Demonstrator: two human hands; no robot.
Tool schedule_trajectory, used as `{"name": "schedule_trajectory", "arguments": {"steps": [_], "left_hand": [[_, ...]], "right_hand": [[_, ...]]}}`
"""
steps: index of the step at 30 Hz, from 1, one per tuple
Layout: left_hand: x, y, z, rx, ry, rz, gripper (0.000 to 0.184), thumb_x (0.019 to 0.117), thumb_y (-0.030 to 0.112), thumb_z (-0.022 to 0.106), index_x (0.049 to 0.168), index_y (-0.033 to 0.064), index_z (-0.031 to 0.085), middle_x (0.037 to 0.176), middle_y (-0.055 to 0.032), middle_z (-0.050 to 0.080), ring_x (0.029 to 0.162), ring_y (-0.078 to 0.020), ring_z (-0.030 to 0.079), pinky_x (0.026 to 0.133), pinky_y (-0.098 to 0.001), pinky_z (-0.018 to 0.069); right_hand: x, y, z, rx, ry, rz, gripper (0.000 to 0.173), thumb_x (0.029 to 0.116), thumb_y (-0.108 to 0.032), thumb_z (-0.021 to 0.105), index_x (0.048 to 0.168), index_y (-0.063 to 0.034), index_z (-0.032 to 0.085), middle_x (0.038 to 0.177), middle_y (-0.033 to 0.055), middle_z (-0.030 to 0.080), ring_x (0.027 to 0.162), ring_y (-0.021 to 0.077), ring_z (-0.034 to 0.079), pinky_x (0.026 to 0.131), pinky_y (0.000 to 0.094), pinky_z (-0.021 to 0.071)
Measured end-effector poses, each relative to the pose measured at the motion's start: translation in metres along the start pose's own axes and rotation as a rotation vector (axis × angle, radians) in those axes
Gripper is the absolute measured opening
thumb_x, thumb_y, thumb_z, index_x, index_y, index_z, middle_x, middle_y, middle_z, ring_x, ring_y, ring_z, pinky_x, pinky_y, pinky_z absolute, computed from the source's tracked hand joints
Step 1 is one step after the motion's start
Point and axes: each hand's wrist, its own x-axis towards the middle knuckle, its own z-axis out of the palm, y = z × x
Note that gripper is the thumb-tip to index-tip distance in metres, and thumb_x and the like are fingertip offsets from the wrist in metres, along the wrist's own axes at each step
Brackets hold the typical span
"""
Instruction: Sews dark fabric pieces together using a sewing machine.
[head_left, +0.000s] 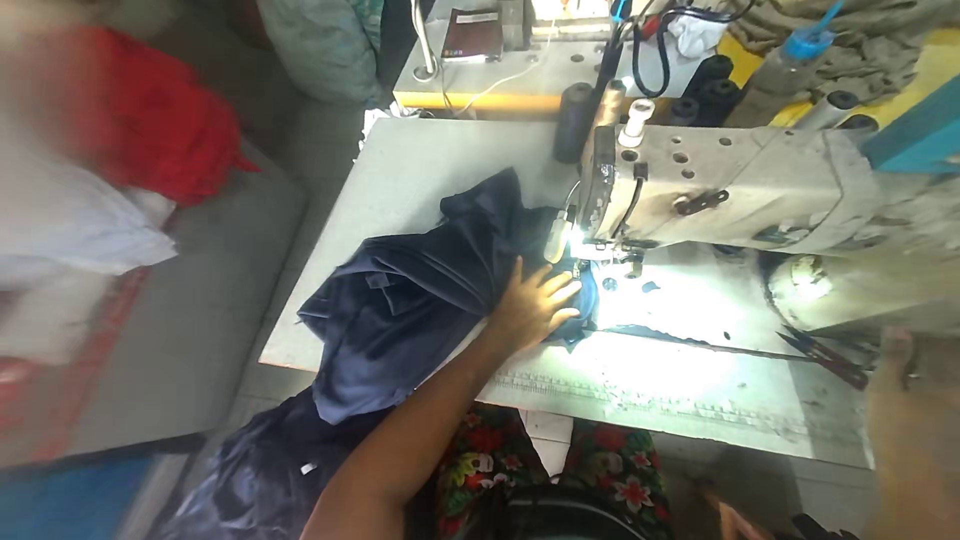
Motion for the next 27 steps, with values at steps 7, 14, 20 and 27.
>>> {"name": "schedule_trajectory", "arguments": {"steps": [7,14,20,27], "left_hand": [[0.0,0.003,-0.003,0.013,-0.028,-0.015,0.04,0.104,0.038,0.053,0.132,0.0162,0.071,0.136,-0.0076,0.068,0.132,-0.038,0.059,0.111,-0.0762,0.0276],[-0.001,-0.001,0.001,0.036,-0.007,0.012,0.042,0.1051,0.041,0.049,0.133,0.0175,0.07,0.136,-0.0063,0.068,0.132,-0.0371,0.059,0.111,-0.0759,0.028],[-0.001,-0.001,0.0,0.024,0.004,0.018,0.042,0.1048,0.04,0.05,0.133,0.0166,0.07,0.136,-0.0071,0.068,0.131,-0.038,0.06,0.11,-0.0762,0.029],[-0.002,0.0,-0.001,0.013,-0.001,0.029,0.043,0.1043,0.041,0.051,0.133,0.015,0.07,0.135,-0.0083,0.068,0.131,-0.039,0.06,0.11,-0.0767,0.0289]], "right_hand": [[-0.037,-0.001,0.015,0.067,-0.156,-0.016,0.053,0.1097,-0.036,0.043,0.134,0.0066,0.062,0.14,0.0312,0.058,0.129,0.0525,0.056,0.108,0.0688,0.0354],[-0.045,0.002,0.022,0.104,-0.124,-0.021,0.056,0.1078,-0.037,0.047,0.139,0.0093,0.056,0.145,0.0335,0.053,0.134,0.0532,0.051,0.11,0.0687,0.0332],[-0.043,-0.001,0.021,0.1,-0.123,-0.024,0.055,0.1073,-0.035,0.048,0.138,0.0106,0.056,0.144,0.0348,0.053,0.134,0.0547,0.05,0.109,0.0677,0.0353],[-0.044,0.001,0.024,0.094,-0.082,-0.047,0.056,0.106,-0.035,0.051,0.136,0.0118,0.055,0.142,0.0363,0.053,0.133,0.0559,0.05,0.108,0.0673,0.0369]]}}
